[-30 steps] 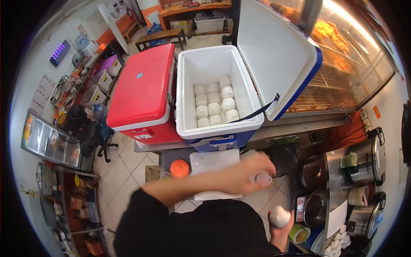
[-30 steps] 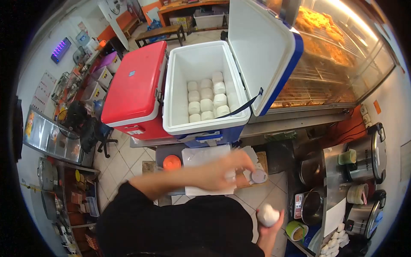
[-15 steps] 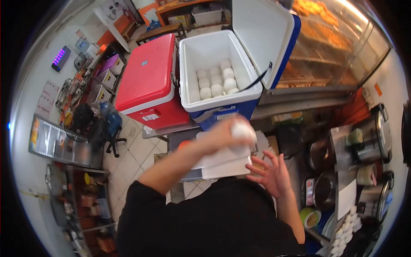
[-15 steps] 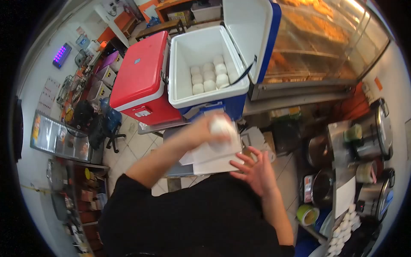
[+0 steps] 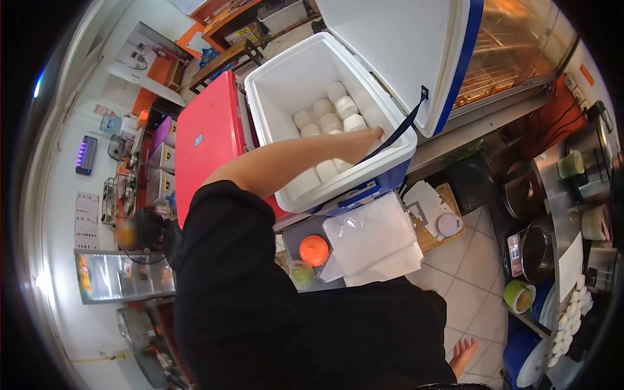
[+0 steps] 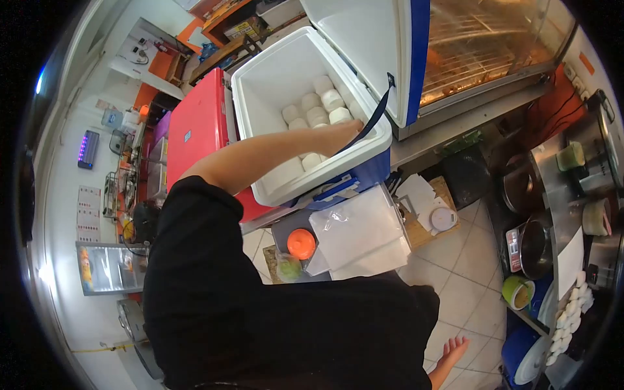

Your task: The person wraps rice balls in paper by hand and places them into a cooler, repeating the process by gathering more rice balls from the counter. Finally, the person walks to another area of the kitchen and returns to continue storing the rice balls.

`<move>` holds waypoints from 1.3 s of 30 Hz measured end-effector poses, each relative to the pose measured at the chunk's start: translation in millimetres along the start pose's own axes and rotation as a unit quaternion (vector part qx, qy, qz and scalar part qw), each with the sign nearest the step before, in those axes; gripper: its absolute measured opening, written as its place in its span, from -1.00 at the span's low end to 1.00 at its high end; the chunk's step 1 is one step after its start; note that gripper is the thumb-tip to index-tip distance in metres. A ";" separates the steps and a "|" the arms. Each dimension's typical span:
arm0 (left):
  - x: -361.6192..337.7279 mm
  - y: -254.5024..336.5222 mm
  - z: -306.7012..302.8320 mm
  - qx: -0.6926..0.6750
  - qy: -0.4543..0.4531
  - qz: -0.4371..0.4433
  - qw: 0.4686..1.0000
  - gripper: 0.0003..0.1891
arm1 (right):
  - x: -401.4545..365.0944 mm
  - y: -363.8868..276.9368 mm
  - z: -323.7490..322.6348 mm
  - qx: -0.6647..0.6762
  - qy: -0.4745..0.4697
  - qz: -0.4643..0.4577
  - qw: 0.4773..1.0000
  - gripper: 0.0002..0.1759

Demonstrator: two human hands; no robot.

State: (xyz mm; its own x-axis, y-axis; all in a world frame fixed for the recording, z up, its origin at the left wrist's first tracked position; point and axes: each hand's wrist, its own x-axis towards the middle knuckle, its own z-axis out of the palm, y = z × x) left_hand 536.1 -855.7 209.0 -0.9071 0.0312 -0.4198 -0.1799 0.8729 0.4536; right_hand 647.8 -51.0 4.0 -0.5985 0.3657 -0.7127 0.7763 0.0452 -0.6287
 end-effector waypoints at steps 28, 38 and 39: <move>-63.8 20.7 -39.7 0.254 0.126 0.027 0.959 -0.50 | 12.7 -16.2 25.5 -0.069 0.020 -0.091 0.993 -0.51; -80.7 313.8 43.2 -0.600 0.082 0.353 0.713 -0.88 | 109.4 160.3 -120.3 -0.229 -0.158 0.294 0.914 -0.47; -39.9 326.2 73.0 -0.671 0.027 0.218 0.708 -0.68 | 128.5 176.1 -142.9 -0.210 -0.155 0.289 0.921 -0.49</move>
State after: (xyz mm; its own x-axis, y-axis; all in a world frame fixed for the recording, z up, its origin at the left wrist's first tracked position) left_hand 541.4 -536.7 316.3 -0.9945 0.1044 0.0051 -0.0443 -0.4648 0.8843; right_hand 735.9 136.8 -153.9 -0.0390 0.1615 -0.9861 0.9523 0.3049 0.0123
